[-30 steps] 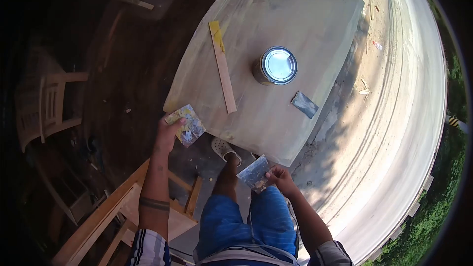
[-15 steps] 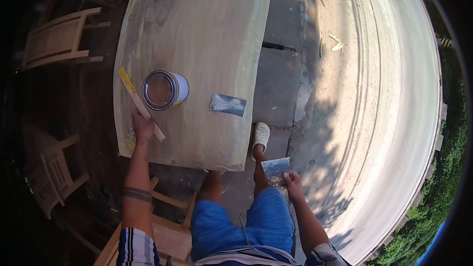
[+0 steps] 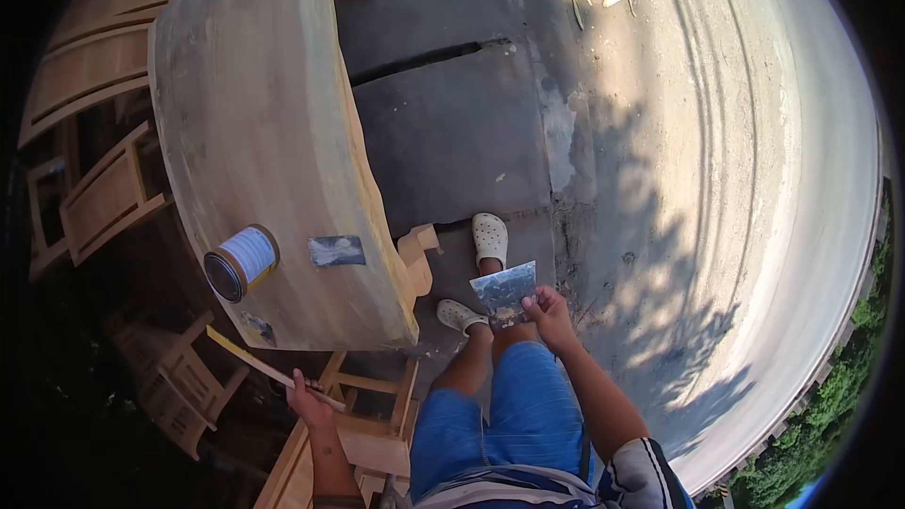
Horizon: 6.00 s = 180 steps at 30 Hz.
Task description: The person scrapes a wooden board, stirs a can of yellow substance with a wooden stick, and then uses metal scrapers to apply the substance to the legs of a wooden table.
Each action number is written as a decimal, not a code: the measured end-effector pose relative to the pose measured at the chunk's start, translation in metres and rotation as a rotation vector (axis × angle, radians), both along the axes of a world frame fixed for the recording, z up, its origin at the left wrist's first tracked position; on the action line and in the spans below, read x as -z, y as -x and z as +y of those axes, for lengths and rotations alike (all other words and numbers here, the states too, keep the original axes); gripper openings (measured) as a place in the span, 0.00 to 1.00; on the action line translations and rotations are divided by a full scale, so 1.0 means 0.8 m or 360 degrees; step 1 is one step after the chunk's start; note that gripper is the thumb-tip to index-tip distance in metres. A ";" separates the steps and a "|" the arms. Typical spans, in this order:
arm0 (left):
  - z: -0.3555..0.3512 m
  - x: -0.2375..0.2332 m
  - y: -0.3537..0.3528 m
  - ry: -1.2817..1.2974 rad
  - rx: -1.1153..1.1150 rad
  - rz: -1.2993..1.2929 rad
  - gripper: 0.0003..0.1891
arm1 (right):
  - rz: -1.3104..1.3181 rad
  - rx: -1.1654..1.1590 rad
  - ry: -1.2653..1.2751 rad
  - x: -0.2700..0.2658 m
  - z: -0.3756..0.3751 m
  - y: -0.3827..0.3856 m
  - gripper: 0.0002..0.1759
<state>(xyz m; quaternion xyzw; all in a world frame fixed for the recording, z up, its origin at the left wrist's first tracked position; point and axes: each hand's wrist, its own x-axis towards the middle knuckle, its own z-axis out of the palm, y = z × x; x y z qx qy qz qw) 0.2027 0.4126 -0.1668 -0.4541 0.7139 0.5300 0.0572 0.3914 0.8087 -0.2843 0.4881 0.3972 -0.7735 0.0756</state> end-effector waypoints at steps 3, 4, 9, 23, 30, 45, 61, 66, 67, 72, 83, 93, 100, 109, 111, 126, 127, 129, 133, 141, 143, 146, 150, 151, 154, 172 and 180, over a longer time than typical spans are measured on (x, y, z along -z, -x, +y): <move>0.078 -0.007 -0.047 0.0170 0.0106 -0.0009 0.08 | 0.0090 -0.0113 0.0079 -0.015 -0.023 0.029 0.04; 0.084 -0.001 -0.061 0.0132 0.0151 0.0001 0.07 | 0.0159 -0.0167 0.0138 -0.014 -0.035 0.028 0.06; 0.140 -0.018 -0.084 -0.0030 0.0438 0.0103 0.07 | 0.0288 -0.0576 0.0158 -0.050 -0.068 0.020 0.10; 0.190 -0.087 -0.348 -0.0381 -0.0248 0.0312 0.26 | 0.1285 -0.1948 -0.0051 -0.147 -0.159 -0.004 0.20; 0.250 -0.035 -0.424 -0.0387 -0.0468 0.0417 0.32 | 0.0371 -0.2104 0.0428 -0.160 -0.187 -0.049 0.21; 0.169 0.091 -0.416 -0.0574 -0.1317 0.0687 0.19 | -0.0093 -0.2832 0.0592 -0.060 -0.241 0.022 0.20; -0.103 0.110 -0.595 -0.1531 -0.0539 0.0285 0.27 | -0.0030 -0.2156 0.0352 -0.011 -0.484 -0.112 0.11; -0.141 0.071 -0.515 -0.1099 -0.0398 0.0231 0.16 | 0.0245 -0.2462 0.0251 -0.046 -0.497 -0.057 0.17; -0.137 0.069 -0.503 -0.0991 -0.0427 0.0271 0.15 | 0.0257 -0.2480 0.0411 -0.049 -0.489 -0.036 0.19; -0.192 0.013 -0.404 -0.0567 -0.0325 0.0299 0.10 | 0.1212 -0.2490 -0.1188 -0.086 -0.460 0.141 0.20; -0.242 -0.018 -0.259 -0.0425 -0.0275 0.0125 0.20 | 0.1498 -0.1788 -0.2713 -0.126 -0.369 0.457 0.55; -0.238 -0.004 -0.246 -0.0548 -0.0212 0.0069 0.18 | 0.0981 -0.2311 -0.2758 -0.124 -0.387 0.514 0.56; -0.286 -0.044 -0.228 -0.0447 0.0138 0.0115 0.13 | 0.0844 -0.2282 -0.2560 -0.139 -0.433 0.441 0.57; -0.305 -0.082 -0.151 -0.0201 0.0514 0.0081 0.09 | 0.1493 -0.1940 -0.2340 -0.124 -0.417 0.450 0.59; -0.303 -0.093 -0.122 -0.0161 0.0599 0.0025 0.09 | 0.1548 -0.1834 -0.2238 -0.121 -0.409 0.446 0.59; -0.165 -0.261 0.193 0.1146 0.2161 -0.0619 0.08 | 0.1125 -0.0654 -0.0600 -0.100 -0.316 0.380 0.56; -0.151 -0.262 0.210 0.1206 0.2246 -0.0687 0.08 | 0.1109 -0.0655 -0.0582 -0.097 -0.315 0.372 0.56; -0.122 -0.266 0.232 0.1352 0.2391 -0.0728 0.08 | 0.1063 -0.0655 -0.0530 -0.094 -0.312 0.355 0.57; -0.070 -0.251 0.280 0.1305 0.2460 -0.1163 0.16 | 0.0993 -0.0644 -0.0487 -0.090 -0.307 0.332 0.58; -0.152 -0.185 0.248 0.0625 0.1996 -0.0722 0.10 | 0.0945 -0.0733 -0.0518 -0.086 -0.284 0.324 0.57; -0.205 -0.167 0.191 0.0527 0.1506 -0.0659 0.12 | 0.0938 -0.0738 -0.0522 -0.086 -0.283 0.324 0.57; -0.256 -0.140 0.128 -0.0035 0.1189 -0.0636 0.20 | 0.0929 -0.0783 -0.0560 -0.090 -0.284 0.328 0.57; -0.252 -0.102 0.064 -0.0310 0.1076 -0.0209 0.27 | 0.0913 -0.0862 -0.0607 -0.095 -0.293 0.331 0.57; -0.248 -0.095 0.051 -0.0411 0.0913 -0.0248 0.25 | 0.0905 -0.0878 -0.0605 -0.097 -0.296 0.333 0.56; -0.251 -0.062 0.017 -0.0389 0.1091 -0.0172 0.23 | 0.0971 -0.0884 -0.0666 -0.102 -0.305 0.343 0.56; -0.229 -0.077 -0.006 -0.0109 0.1165 0.0071 0.16 | 0.0919 -0.0880 -0.0698 -0.107 -0.322 0.312 0.55; -0.226 -0.062 0.007 -0.0813 0.0672 -0.0113 0.21 | 0.0812 -0.1906 -0.1932 -0.071 -0.327 0.313 0.54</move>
